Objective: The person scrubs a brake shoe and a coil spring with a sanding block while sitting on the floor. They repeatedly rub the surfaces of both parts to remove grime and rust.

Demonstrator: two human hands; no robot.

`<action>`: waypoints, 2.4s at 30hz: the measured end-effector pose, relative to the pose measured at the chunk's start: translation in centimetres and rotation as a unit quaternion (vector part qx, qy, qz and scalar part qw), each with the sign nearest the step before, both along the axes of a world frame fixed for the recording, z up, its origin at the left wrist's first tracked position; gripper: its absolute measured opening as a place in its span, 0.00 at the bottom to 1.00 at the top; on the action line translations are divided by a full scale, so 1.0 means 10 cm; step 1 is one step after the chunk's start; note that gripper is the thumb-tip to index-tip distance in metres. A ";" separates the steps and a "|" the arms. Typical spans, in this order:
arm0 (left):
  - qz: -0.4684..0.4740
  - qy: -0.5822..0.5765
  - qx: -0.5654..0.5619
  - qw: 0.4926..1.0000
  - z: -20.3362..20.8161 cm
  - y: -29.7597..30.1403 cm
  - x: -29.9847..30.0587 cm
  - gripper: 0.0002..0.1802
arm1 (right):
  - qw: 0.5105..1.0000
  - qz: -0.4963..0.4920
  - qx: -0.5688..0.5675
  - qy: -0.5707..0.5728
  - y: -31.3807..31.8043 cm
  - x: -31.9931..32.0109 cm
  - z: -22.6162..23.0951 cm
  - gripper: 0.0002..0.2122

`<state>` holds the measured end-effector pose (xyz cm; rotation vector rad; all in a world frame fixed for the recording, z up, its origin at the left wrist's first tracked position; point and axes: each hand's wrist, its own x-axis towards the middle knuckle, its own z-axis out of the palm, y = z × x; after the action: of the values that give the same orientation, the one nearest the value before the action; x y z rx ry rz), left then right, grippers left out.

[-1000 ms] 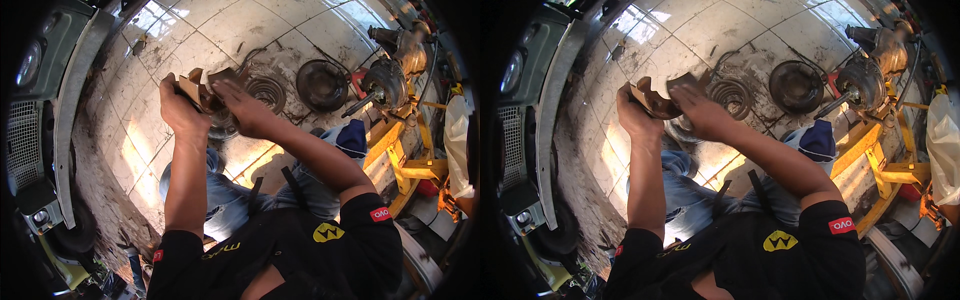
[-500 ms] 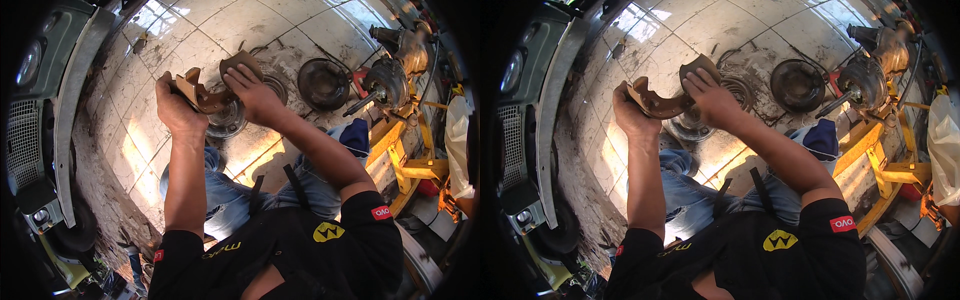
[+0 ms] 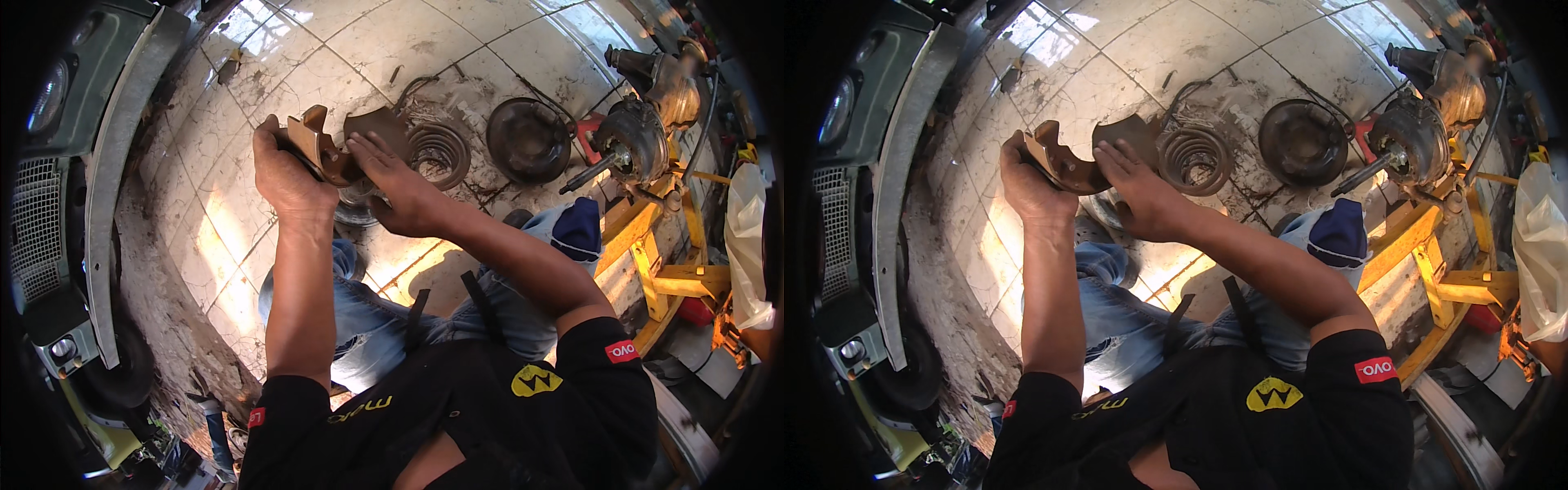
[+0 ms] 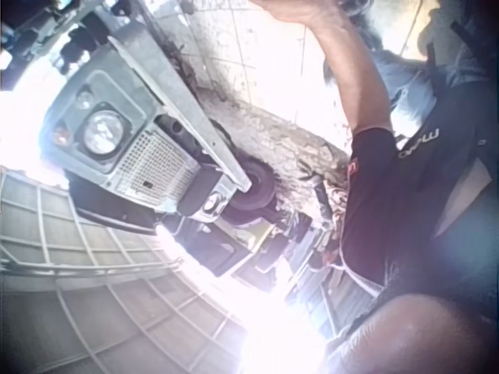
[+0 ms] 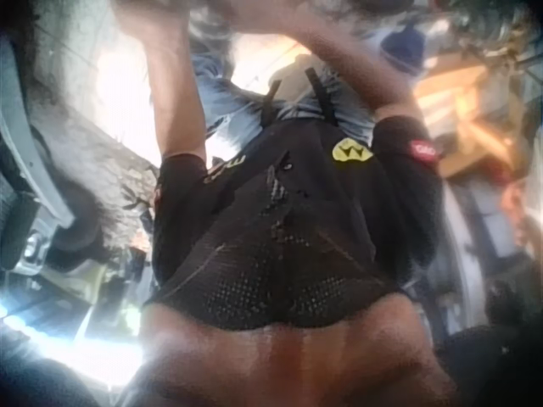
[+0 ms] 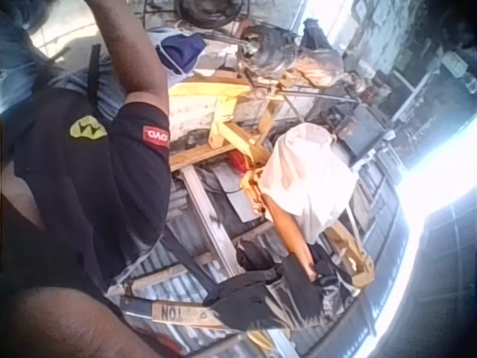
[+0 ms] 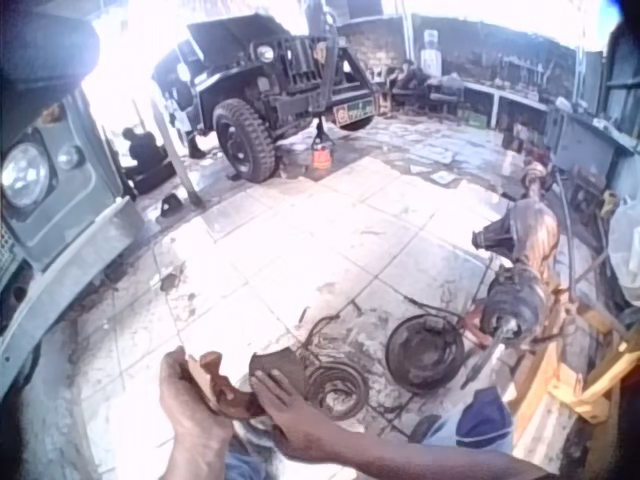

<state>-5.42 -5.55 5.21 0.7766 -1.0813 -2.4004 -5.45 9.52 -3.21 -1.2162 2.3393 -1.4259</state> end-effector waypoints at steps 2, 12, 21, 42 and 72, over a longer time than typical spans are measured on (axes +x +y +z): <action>0.013 -0.011 0.008 1.000 0.00 -0.02 0.00 0.15 | 0.999 0.021 0.009 0.022 0.07 -0.09 0.02 0.36; 0.024 0.006 0.020 0.999 0.18 0.13 -0.01 0.17 | 0.979 -0.110 0.070 0.159 0.26 -0.48 -0.04 0.25; 0.027 0.009 0.046 0.999 0.18 0.08 0.01 0.18 | 0.992 -0.043 -0.065 0.100 0.13 -0.29 0.01 0.21; 0.039 -0.026 0.005 0.999 0.06 0.20 0.01 0.14 | 0.969 -0.094 0.157 0.165 0.15 -0.33 -0.18 0.26; 0.029 -0.054 -0.021 0.998 0.07 0.12 0.08 0.11 | 0.973 -0.067 0.158 0.152 0.20 -0.34 0.01 0.31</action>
<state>-4.64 -4.36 5.96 0.9185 -1.1313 -2.3037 -8.84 11.50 -3.16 -1.2790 2.7632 -0.8951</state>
